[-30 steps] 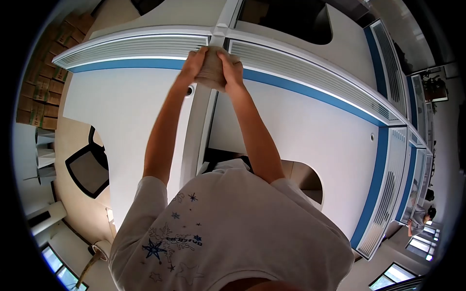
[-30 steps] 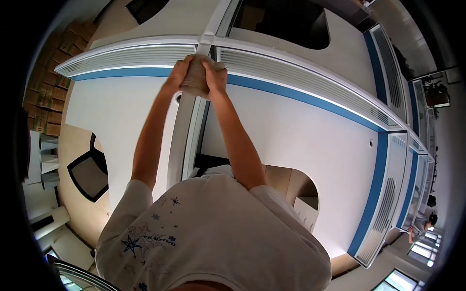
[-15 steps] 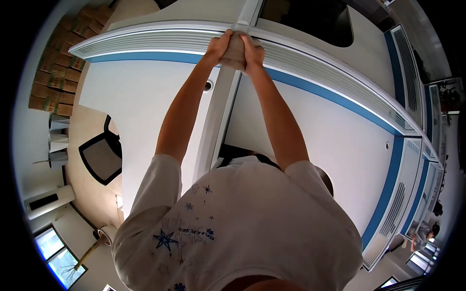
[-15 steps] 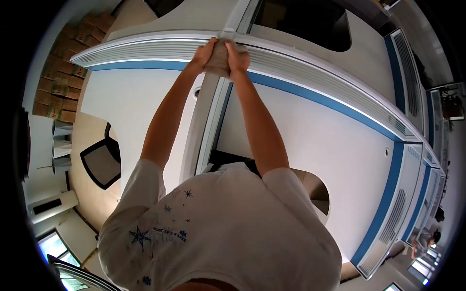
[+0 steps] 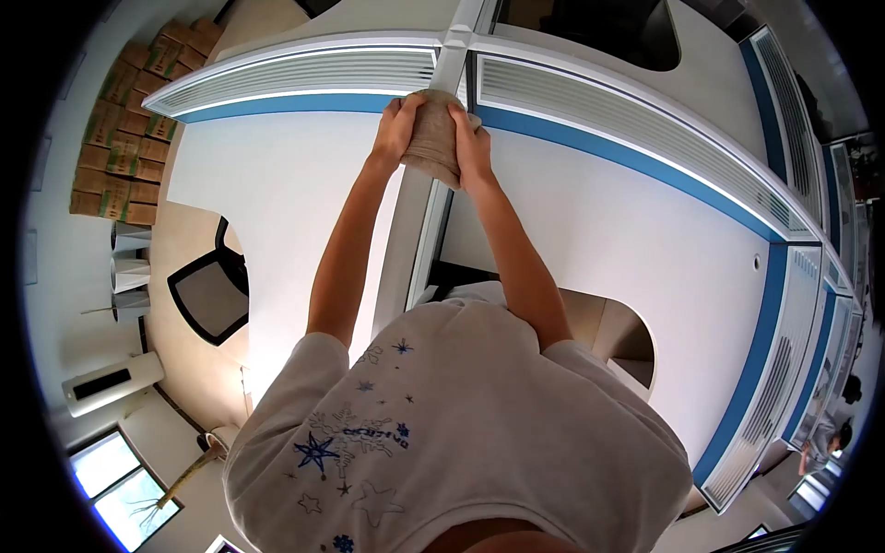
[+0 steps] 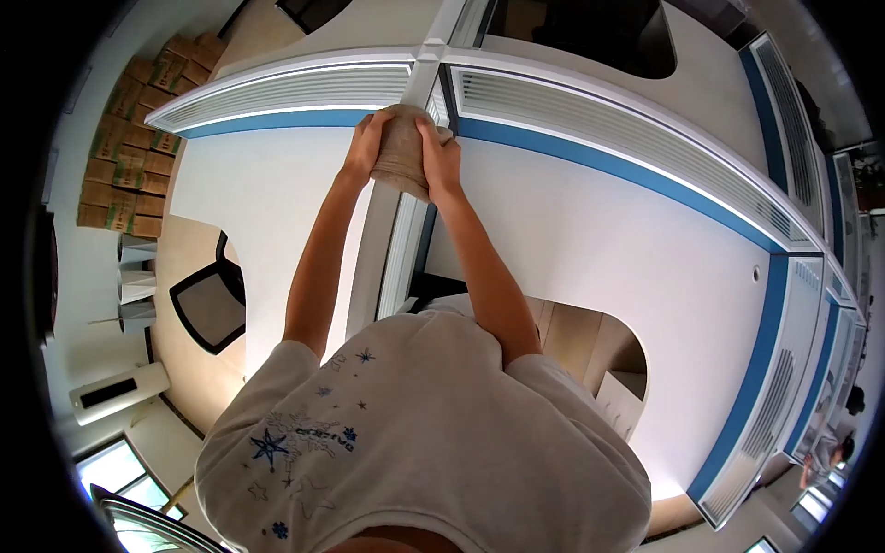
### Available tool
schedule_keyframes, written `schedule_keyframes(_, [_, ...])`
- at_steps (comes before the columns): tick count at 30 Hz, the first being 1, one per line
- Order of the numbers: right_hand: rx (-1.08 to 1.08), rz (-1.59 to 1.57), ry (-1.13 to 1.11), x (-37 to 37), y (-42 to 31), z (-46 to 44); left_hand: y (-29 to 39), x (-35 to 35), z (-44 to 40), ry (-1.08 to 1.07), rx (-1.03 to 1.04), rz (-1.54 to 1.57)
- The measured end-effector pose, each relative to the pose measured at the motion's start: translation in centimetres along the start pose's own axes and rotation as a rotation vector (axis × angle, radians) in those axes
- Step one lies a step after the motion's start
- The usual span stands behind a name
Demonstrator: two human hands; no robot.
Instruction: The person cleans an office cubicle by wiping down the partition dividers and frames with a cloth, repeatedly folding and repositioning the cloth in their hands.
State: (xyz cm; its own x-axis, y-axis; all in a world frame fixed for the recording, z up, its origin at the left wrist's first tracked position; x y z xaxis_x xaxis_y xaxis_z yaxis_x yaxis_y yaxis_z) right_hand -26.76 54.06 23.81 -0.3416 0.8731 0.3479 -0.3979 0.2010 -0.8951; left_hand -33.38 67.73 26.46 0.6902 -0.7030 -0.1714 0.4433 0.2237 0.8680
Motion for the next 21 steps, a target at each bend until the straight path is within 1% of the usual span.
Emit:
schedule_keyframes(2, [-0.02, -0.011, -0.013, 0.1, 0.0, -0.4, 0.5, 0.3, 0.6, -0.02, 0.01, -0.01])
schedule_keyframes(5, [-0.083, 0.068, -0.023, 0.4, 0.5, -2.7, 0.2, 0.6, -1.4, -0.1, -0.025, 0.096])
schedule_keyframes(8, [-0.09, 0.067, -0.094, 0.9, 0.0, -5.7, 2.2, 1.1, -2.2, -0.05, -0.045, 0.066])
schedule_keyframes(9, [-0.075, 0.115, -0.062, 0.9, -0.5, -6.7, 2.7, 1.5, -2.8, -0.067, -0.057, 0.103])
schedule_keyframes(12, [-0.068, 0.277, -0.07, 0.4, -1.9, -8.5, 4.0, 2.0, -3.4, -0.046, -0.137, 0.097])
schedule_keyframes(13, [-0.059, 0.268, -0.054, 0.3, -1.8, -8.5, 3.7, 1.9, -3.8, -0.12, -0.083, 0.101])
schedule_keyframes(16, [-0.025, 0.251, -0.025, -0.2, -2.4, -6.0, 3.2, 1.5, -2.5, -0.003, -0.039, 0.02])
schedule_keyframes(19, [-0.027, 0.223, -0.008, -0.4, -1.5, -4.3, 2.5, 1.2, -1.1, -0.081, 0.021, -0.056])
schedule_keyframes(21, [-0.029, 0.221, -0.008, -0.7, 0.0, -5.2, 2.1, 1.0, -0.8, -0.08, 0.044, -0.076])
Point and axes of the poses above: each hand's wrist, its own z-axis away from the middle knuckle, its own x-axis out of the palm, y = z × x, the point moved 3 cm from there along -z, towards the middle knuckle, and after that the axes turned 10 degrees about -x, right-handed, at the moved point
